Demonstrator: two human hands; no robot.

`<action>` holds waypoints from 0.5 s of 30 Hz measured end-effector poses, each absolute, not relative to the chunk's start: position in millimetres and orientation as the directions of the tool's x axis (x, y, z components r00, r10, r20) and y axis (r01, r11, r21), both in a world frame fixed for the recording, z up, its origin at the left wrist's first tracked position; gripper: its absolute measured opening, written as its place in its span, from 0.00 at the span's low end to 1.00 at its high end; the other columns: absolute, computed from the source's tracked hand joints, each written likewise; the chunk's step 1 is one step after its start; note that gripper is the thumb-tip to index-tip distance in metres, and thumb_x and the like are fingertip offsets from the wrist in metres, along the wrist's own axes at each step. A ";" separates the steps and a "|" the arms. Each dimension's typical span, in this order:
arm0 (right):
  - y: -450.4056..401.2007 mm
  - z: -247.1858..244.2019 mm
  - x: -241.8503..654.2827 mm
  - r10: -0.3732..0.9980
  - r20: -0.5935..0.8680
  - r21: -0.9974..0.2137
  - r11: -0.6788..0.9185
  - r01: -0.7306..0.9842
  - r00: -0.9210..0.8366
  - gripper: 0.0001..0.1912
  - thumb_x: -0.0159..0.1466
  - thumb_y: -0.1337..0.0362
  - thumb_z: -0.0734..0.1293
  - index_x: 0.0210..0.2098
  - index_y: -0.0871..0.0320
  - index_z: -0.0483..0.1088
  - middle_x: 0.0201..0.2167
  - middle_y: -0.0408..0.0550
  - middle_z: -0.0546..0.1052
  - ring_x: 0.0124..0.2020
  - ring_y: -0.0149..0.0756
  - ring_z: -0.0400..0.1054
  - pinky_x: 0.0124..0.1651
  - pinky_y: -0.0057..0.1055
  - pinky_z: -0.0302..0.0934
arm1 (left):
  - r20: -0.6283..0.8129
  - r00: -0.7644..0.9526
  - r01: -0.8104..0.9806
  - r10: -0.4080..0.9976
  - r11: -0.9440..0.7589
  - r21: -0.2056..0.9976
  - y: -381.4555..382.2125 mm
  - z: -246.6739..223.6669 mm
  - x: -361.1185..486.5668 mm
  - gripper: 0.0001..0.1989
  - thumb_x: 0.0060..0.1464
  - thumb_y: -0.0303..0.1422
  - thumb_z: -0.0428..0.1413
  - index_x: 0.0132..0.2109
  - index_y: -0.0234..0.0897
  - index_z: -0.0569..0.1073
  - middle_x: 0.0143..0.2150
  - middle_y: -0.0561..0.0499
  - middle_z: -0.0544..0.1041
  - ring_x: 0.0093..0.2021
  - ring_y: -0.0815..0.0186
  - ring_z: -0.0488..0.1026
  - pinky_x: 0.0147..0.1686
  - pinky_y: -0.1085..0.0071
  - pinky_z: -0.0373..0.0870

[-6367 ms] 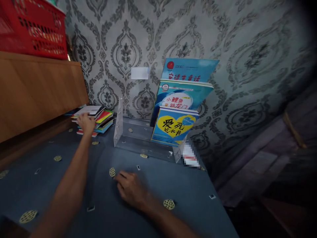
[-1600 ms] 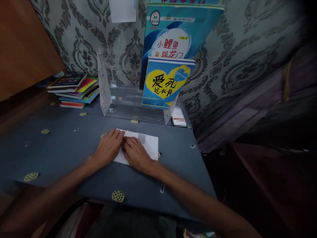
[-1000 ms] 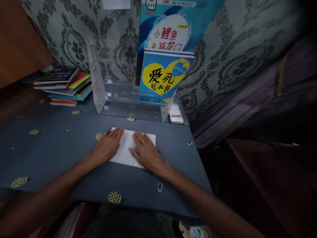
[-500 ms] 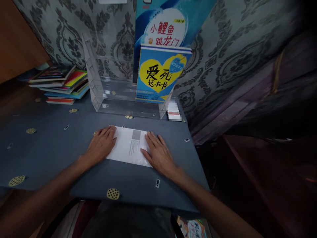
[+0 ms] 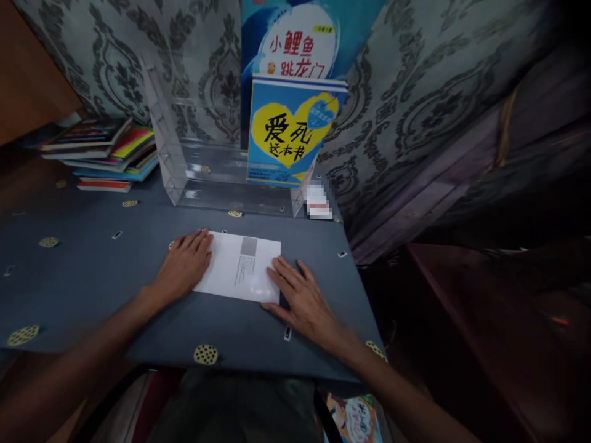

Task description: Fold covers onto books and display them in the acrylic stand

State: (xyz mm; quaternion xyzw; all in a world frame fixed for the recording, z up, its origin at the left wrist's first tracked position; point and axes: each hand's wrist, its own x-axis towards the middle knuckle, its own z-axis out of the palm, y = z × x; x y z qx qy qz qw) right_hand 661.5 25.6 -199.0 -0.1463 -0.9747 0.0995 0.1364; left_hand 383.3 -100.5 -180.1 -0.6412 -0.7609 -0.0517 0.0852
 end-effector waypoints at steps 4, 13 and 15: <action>43.0 -197.3 658.4 0.317 0.225 -0.219 0.938 0.269 -0.921 0.23 0.73 0.57 0.64 0.64 0.59 0.69 0.65 0.59 0.71 0.69 0.49 0.62 0.70 0.59 0.53 | 0.187 -0.168 0.981 0.968 0.183 -0.070 -98.7 -168.0 385.9 0.20 0.68 0.32 0.43 0.59 0.27 0.71 0.57 0.33 0.77 0.57 0.47 0.73 0.51 0.52 0.71; 83.6 -188.7 629.5 0.346 0.104 -0.165 0.931 0.327 -0.933 0.26 0.70 0.75 0.60 0.64 0.53 0.69 0.65 0.52 0.72 0.70 0.50 0.59 0.71 0.61 0.49 | 0.081 -0.078 0.950 0.994 0.099 -0.295 -119.3 -146.2 430.5 0.16 0.68 0.29 0.45 0.46 0.32 0.78 0.34 0.40 0.79 0.37 0.51 0.77 0.38 0.57 0.73; 84.9 -185.9 619.3 0.342 0.083 -0.184 0.928 0.323 -0.936 0.30 0.67 0.78 0.59 0.65 0.52 0.69 0.65 0.52 0.71 0.70 0.48 0.59 0.72 0.59 0.48 | 0.043 -0.068 0.960 0.997 0.077 -0.270 -126.4 -146.9 445.7 0.14 0.66 0.27 0.47 0.45 0.33 0.77 0.33 0.41 0.78 0.36 0.53 0.77 0.35 0.60 0.72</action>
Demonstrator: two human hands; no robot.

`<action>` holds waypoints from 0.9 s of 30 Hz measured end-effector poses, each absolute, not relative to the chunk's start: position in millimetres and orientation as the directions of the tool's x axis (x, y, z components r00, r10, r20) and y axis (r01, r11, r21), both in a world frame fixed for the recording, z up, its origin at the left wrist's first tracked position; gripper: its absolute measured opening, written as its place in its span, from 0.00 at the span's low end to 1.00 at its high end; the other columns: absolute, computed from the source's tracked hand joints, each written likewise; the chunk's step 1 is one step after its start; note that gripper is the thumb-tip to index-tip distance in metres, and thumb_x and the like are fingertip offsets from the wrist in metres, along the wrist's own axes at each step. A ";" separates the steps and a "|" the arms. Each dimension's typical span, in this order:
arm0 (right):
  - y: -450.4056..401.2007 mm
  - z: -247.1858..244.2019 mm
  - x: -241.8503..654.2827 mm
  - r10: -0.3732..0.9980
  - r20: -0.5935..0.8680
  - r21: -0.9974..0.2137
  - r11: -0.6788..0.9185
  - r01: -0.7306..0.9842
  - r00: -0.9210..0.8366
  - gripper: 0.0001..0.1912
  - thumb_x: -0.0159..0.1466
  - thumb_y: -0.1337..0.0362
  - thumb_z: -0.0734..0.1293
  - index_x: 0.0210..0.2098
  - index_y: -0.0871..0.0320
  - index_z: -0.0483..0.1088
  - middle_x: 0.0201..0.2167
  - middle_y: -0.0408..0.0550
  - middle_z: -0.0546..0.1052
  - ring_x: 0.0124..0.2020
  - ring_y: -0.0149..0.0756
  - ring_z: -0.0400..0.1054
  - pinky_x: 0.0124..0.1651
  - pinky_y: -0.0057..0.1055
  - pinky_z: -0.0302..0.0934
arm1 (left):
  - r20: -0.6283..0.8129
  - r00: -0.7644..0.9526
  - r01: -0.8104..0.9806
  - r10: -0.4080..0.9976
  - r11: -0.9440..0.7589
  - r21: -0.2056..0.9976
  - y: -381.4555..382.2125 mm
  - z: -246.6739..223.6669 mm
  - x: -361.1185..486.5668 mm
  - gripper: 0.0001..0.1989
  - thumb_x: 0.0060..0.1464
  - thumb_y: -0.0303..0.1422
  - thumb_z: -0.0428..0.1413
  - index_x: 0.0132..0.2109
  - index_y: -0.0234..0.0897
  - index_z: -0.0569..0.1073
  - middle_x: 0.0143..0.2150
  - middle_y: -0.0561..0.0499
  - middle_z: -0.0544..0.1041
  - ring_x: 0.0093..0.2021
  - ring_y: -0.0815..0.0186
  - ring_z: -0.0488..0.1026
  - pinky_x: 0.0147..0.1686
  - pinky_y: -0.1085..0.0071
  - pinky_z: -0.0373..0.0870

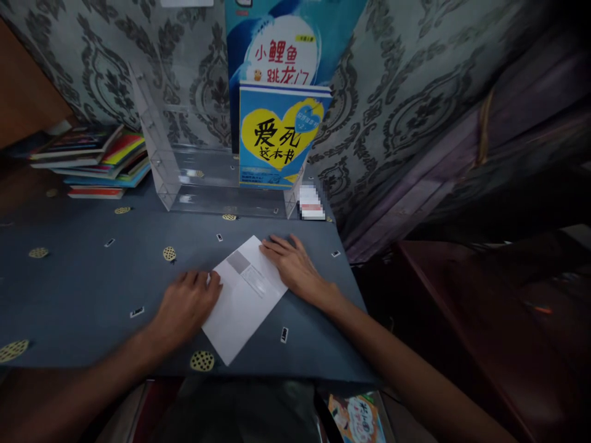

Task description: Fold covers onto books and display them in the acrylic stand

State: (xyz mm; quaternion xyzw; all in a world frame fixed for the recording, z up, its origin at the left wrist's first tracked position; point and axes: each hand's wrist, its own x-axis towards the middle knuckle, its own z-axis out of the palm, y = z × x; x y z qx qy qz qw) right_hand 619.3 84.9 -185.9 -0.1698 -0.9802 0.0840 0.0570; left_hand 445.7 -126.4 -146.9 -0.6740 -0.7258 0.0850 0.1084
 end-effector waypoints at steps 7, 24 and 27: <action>64.0 -176.1 580.5 0.295 0.036 -0.255 0.926 0.276 -0.955 0.29 0.66 0.78 0.59 0.65 0.60 0.67 0.68 0.56 0.67 0.72 0.49 0.57 0.71 0.62 0.47 | 0.091 0.128 0.988 0.988 -0.119 -0.097 -134.0 -151.3 490.2 0.11 0.67 0.28 0.48 0.45 0.34 0.75 0.32 0.44 0.77 0.35 0.57 0.76 0.32 0.65 0.71; 56.3 -183.8 586.4 0.443 0.145 -0.209 0.888 0.410 -0.885 0.22 0.75 0.64 0.56 0.64 0.63 0.67 0.69 0.63 0.65 0.72 0.50 0.56 0.72 0.57 0.49 | 0.136 -0.007 0.997 0.991 0.017 -0.079 -95.7 -173.6 456.4 0.14 0.68 0.36 0.50 0.55 0.36 0.71 0.64 0.36 0.74 0.65 0.50 0.69 0.59 0.52 0.68; 70.6 -188.0 608.9 0.538 0.156 -0.201 0.838 0.507 -0.828 0.22 0.75 0.63 0.56 0.64 0.63 0.68 0.68 0.63 0.66 0.71 0.51 0.58 0.70 0.58 0.51 | 0.139 -0.005 0.997 0.990 0.016 -0.080 -96.2 -174.1 455.9 0.16 0.69 0.37 0.47 0.56 0.35 0.71 0.64 0.36 0.73 0.65 0.50 0.69 0.60 0.51 0.68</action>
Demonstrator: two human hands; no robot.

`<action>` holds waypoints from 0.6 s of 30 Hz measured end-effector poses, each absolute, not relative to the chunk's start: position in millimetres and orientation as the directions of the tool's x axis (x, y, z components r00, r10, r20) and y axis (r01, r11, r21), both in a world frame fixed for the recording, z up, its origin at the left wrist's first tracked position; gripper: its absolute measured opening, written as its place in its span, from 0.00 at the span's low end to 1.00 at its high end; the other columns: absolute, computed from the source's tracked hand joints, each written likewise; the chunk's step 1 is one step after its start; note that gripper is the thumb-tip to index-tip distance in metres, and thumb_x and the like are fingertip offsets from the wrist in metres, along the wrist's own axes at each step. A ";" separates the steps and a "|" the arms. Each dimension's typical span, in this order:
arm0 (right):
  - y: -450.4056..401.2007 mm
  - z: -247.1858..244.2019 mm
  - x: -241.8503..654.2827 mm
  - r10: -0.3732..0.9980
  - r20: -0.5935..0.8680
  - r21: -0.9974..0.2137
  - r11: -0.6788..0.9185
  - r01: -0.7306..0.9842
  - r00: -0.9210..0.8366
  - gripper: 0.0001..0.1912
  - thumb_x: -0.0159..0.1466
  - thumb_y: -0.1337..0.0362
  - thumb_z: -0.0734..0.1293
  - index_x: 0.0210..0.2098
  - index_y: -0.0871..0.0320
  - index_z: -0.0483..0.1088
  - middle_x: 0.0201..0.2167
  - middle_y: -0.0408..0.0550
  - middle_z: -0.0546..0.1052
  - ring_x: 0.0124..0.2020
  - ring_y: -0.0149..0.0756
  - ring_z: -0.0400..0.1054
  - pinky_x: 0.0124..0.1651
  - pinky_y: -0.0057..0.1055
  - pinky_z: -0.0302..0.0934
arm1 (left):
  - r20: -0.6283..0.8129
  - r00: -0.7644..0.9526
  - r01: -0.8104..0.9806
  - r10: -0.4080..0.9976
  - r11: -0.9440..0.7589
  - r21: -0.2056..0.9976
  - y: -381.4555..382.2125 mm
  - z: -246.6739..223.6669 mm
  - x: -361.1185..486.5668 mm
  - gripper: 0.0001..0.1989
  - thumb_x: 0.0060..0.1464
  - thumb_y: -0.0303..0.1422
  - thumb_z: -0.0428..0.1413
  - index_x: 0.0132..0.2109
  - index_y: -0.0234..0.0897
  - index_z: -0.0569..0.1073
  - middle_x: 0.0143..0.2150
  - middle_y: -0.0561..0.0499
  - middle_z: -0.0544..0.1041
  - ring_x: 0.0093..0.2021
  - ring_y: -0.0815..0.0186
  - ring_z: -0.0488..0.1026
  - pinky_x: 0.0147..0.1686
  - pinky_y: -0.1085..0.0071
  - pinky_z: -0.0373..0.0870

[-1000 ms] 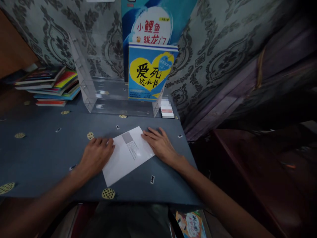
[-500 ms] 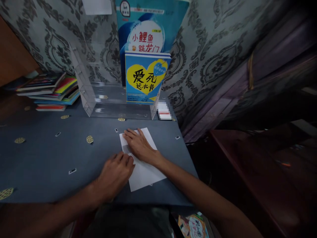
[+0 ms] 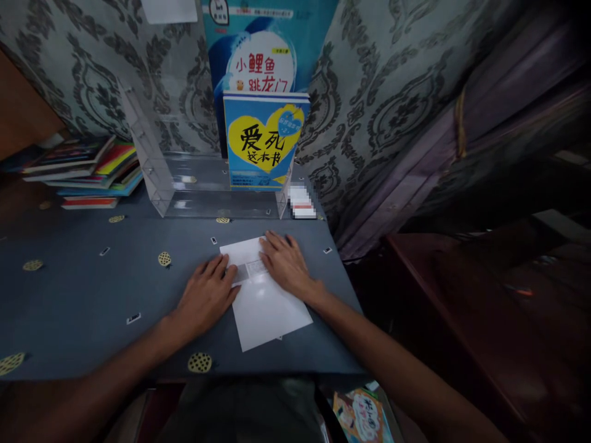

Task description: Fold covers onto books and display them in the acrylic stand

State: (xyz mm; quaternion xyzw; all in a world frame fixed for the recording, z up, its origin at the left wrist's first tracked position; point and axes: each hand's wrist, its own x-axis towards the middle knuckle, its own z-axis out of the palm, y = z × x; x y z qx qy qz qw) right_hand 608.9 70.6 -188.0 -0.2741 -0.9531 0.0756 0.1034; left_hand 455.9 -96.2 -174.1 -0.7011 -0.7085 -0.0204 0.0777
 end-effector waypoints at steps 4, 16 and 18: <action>81.6 -190.2 632.2 0.576 0.183 -0.221 0.814 0.537 -0.797 0.23 0.74 0.63 0.55 0.64 0.63 0.68 0.66 0.61 0.69 0.70 0.50 0.60 0.70 0.57 0.51 | 0.134 -0.001 0.998 0.991 0.010 -0.069 -95.8 -175.7 456.1 0.21 0.70 0.38 0.44 0.61 0.32 0.69 0.64 0.32 0.73 0.66 0.47 0.68 0.61 0.49 0.67; 70.8 -184.8 623.4 0.568 0.142 -0.278 0.809 0.518 -0.811 0.23 0.74 0.62 0.58 0.64 0.66 0.67 0.68 0.63 0.67 0.71 0.51 0.57 0.71 0.58 0.48 | 0.125 -0.022 0.991 0.992 0.038 -0.132 -78.0 -169.8 422.5 0.18 0.68 0.26 0.43 0.58 0.30 0.71 0.63 0.33 0.74 0.68 0.48 0.67 0.63 0.46 0.66; 69.8 -185.5 621.0 0.562 0.148 -0.278 0.814 0.511 -0.814 0.23 0.74 0.61 0.59 0.64 0.66 0.67 0.67 0.63 0.67 0.71 0.51 0.57 0.71 0.59 0.48 | 0.126 -0.009 0.992 0.992 0.025 -0.127 -68.2 -163.8 418.3 0.16 0.68 0.27 0.43 0.52 0.31 0.74 0.56 0.34 0.79 0.66 0.47 0.69 0.62 0.45 0.66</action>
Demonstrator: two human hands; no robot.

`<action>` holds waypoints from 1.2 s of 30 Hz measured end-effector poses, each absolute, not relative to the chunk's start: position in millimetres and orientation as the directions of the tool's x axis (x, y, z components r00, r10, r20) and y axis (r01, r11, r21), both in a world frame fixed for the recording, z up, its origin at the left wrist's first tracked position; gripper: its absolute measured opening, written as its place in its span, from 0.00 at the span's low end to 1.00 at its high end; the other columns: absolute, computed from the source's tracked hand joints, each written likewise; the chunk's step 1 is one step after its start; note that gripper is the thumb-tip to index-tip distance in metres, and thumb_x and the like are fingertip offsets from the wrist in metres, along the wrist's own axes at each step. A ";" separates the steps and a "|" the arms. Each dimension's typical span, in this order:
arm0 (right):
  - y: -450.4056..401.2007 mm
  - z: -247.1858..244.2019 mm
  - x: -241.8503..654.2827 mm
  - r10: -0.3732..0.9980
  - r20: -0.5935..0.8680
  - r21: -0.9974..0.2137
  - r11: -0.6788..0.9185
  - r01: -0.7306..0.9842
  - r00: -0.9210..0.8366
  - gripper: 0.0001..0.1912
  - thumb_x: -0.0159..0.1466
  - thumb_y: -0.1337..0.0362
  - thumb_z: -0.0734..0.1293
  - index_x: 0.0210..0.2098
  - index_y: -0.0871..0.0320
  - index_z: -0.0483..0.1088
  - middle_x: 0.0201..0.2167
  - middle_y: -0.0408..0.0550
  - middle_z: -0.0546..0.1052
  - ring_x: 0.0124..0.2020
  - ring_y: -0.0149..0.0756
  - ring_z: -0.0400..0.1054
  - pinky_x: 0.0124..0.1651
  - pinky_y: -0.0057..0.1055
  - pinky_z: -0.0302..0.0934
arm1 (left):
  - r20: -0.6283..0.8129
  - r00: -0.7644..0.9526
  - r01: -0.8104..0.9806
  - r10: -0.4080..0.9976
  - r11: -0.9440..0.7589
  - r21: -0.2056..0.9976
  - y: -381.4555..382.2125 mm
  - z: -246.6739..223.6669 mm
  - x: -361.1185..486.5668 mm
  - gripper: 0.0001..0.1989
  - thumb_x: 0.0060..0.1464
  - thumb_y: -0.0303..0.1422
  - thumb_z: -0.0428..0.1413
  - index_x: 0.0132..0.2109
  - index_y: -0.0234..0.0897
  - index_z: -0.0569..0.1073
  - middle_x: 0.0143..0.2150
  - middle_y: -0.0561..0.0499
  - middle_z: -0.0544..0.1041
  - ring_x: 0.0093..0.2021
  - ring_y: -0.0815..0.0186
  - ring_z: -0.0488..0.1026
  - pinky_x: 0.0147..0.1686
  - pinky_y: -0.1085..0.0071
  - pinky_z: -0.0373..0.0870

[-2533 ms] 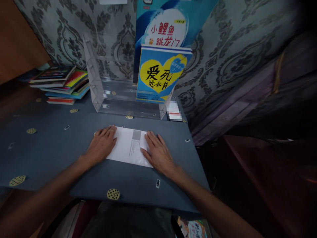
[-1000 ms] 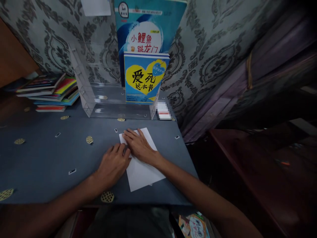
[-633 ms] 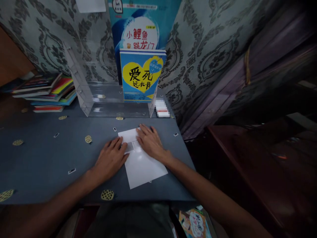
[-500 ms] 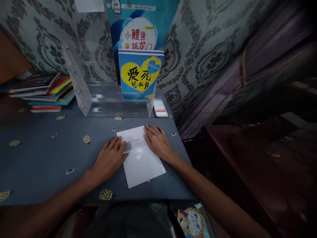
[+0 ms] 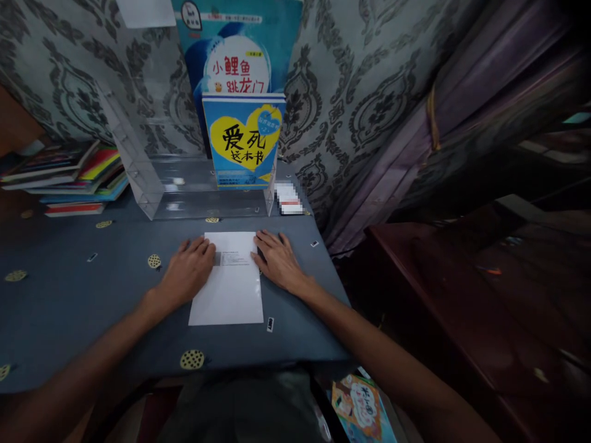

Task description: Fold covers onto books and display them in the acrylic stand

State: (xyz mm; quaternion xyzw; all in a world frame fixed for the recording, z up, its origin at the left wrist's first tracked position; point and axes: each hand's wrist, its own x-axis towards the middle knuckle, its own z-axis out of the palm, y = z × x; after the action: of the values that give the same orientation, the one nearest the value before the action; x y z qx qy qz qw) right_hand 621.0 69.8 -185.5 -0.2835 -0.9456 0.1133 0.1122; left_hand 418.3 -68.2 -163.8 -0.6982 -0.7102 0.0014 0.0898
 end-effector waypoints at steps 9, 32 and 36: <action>69.8 -188.7 627.2 0.525 0.192 -0.243 0.844 0.479 -0.829 0.21 0.75 0.62 0.58 0.62 0.61 0.70 0.66 0.62 0.69 0.70 0.51 0.60 0.69 0.58 0.51 | 0.279 0.258 0.930 0.925 -0.316 0.189 -6.8 -195.8 425.9 0.20 0.66 0.24 0.45 0.61 0.34 0.70 0.63 0.40 0.76 0.66 0.57 0.70 0.63 0.54 0.69; -11.5 -205.0 702.9 0.203 0.401 -0.279 0.956 0.092 -0.893 0.14 0.73 0.57 0.65 0.52 0.57 0.76 0.54 0.53 0.80 0.62 0.44 0.70 0.67 0.54 0.59 | 0.227 0.233 0.948 0.946 -0.272 0.163 -12.0 -201.2 425.0 0.22 0.65 0.24 0.44 0.64 0.33 0.68 0.67 0.40 0.71 0.70 0.58 0.65 0.67 0.52 0.63; -10.8 -210.3 703.0 0.211 0.427 -0.278 0.956 0.094 -0.880 0.12 0.72 0.59 0.66 0.51 0.54 0.76 0.53 0.50 0.81 0.61 0.43 0.71 0.67 0.53 0.59 | 0.236 0.227 0.949 0.945 -0.269 0.164 -11.8 -202.9 425.0 0.22 0.67 0.25 0.43 0.63 0.33 0.69 0.67 0.40 0.72 0.70 0.58 0.65 0.67 0.53 0.62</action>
State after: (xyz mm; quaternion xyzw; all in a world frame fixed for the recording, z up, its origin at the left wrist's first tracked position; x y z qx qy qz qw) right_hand 703.0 -10.8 -210.3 -0.0792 -0.9613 0.1256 0.2323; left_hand 425.0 -11.8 -202.9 -0.7831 -0.6047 -0.1452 0.0072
